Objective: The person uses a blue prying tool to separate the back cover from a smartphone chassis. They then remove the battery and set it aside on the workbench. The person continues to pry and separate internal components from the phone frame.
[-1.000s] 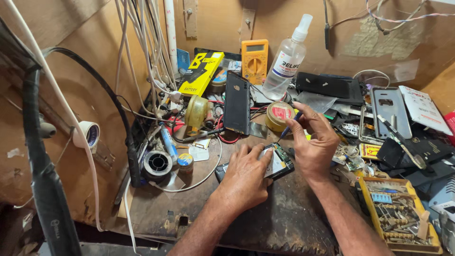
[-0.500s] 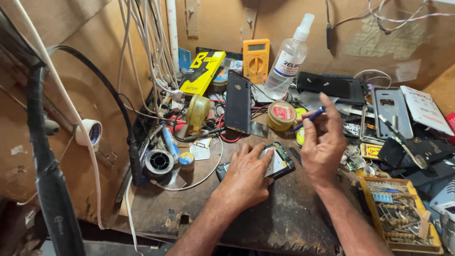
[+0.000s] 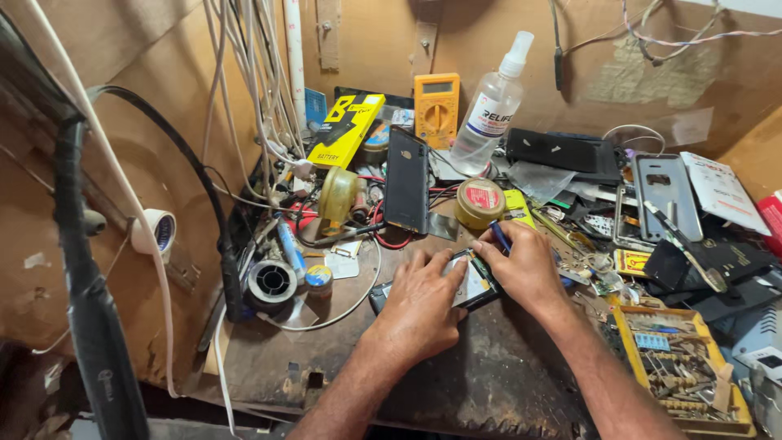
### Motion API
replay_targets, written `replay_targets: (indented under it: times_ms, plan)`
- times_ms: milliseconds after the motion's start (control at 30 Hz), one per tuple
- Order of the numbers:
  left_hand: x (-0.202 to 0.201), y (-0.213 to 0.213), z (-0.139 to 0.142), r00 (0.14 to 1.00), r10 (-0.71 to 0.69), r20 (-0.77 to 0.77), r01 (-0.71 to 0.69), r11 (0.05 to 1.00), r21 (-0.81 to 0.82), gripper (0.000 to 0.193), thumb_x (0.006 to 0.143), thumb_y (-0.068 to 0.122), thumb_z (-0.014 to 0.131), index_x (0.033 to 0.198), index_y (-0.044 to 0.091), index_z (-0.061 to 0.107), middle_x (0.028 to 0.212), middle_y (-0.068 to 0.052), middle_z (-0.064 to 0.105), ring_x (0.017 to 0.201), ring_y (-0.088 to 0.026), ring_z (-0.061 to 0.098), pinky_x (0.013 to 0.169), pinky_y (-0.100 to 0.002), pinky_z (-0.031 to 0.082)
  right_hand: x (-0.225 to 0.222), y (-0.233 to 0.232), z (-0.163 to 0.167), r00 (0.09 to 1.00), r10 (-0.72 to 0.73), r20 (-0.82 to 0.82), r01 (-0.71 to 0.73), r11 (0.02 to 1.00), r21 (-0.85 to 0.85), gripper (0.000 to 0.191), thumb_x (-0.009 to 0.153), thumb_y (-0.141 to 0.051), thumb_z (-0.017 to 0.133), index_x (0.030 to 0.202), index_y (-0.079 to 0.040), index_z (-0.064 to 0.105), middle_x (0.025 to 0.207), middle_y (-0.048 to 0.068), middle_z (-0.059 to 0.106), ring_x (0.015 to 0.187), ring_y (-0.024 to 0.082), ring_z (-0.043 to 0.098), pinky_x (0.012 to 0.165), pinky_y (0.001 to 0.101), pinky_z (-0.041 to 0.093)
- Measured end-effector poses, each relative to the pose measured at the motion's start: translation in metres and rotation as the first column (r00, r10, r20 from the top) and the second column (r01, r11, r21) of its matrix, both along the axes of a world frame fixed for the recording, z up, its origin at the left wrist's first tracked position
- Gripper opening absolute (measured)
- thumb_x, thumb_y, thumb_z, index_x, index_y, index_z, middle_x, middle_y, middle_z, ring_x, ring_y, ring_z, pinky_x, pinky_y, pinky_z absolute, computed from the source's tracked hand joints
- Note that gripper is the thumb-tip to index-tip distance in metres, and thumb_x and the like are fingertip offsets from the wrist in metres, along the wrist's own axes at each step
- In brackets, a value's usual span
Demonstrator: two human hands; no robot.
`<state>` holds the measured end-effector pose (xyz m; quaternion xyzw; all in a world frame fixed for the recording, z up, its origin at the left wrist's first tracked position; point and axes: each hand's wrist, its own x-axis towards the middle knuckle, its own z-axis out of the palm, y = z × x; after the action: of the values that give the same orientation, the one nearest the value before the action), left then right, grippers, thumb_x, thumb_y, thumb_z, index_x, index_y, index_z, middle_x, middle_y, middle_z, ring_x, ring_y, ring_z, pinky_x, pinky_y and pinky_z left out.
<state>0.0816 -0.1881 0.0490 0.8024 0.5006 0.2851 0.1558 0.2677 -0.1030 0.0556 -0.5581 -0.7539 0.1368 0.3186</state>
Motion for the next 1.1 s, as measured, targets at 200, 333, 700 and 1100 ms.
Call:
replay_targets:
  times_ms: [200, 333, 700, 1100]
  plan:
    - [0.0, 0.001, 0.0, 1.0, -0.002, 0.002, 0.002, 1.0, 0.01, 0.076, 0.071, 0.017, 0.083, 0.138, -0.001, 0.055, 0.136, -0.019, 0.054, 0.124, -0.041, 0.047, 0.1, -0.054, 0.04, -0.004, 0.006, 0.0, 0.999, 0.01, 0.048, -0.011, 1.0, 0.005, 0.019, 0.082, -0.017, 0.079, 0.087, 0.001, 0.074, 0.081, 0.016, 0.075, 0.074, 0.026, 0.074, 0.07, 0.0412, 0.055]
    - [0.0, 0.002, 0.0, 1.0, -0.007, 0.006, 0.007, 1.0, 0.004, 0.075, 0.071, 0.017, 0.083, 0.138, -0.001, 0.055, 0.136, -0.018, 0.054, 0.124, -0.04, 0.048, 0.1, -0.053, 0.041, -0.005, 0.004, 0.001, 0.995, 0.064, 0.081, -0.071, 0.993, 0.092, 0.02, 0.082, -0.014, 0.077, 0.087, 0.004, 0.071, 0.084, 0.019, 0.072, 0.08, 0.034, 0.07, 0.073, 0.0452, 0.053]
    - [0.001, 0.001, 0.0, 1.0, 0.001, 0.01, -0.001, 1.0, 0.013, 0.076, 0.07, 0.016, 0.083, 0.138, 0.0, 0.055, 0.139, -0.019, 0.053, 0.124, -0.041, 0.048, 0.098, -0.054, 0.041, -0.003, 0.006, -0.007, 0.974, 0.102, 0.203, -0.14, 0.973, 0.184, 0.023, 0.089, -0.014, 0.072, 0.094, 0.007, 0.065, 0.094, 0.026, 0.066, 0.092, 0.045, 0.062, 0.079, 0.0526, 0.048]
    - [0.0, 0.0, 0.0, 1.0, 0.0, 0.022, 0.0, 1.0, 0.008, 0.075, 0.07, 0.015, 0.082, 0.139, -0.001, 0.055, 0.14, -0.019, 0.052, 0.125, -0.041, 0.046, 0.101, -0.054, 0.039, 0.051, -0.034, 0.02, 0.937, -0.163, 0.31, 0.21, 0.97, -0.125, 0.032, 0.089, -0.029, 0.073, 0.097, 0.002, 0.07, 0.094, 0.024, 0.072, 0.089, 0.041, 0.069, 0.08, 0.0508, 0.053]
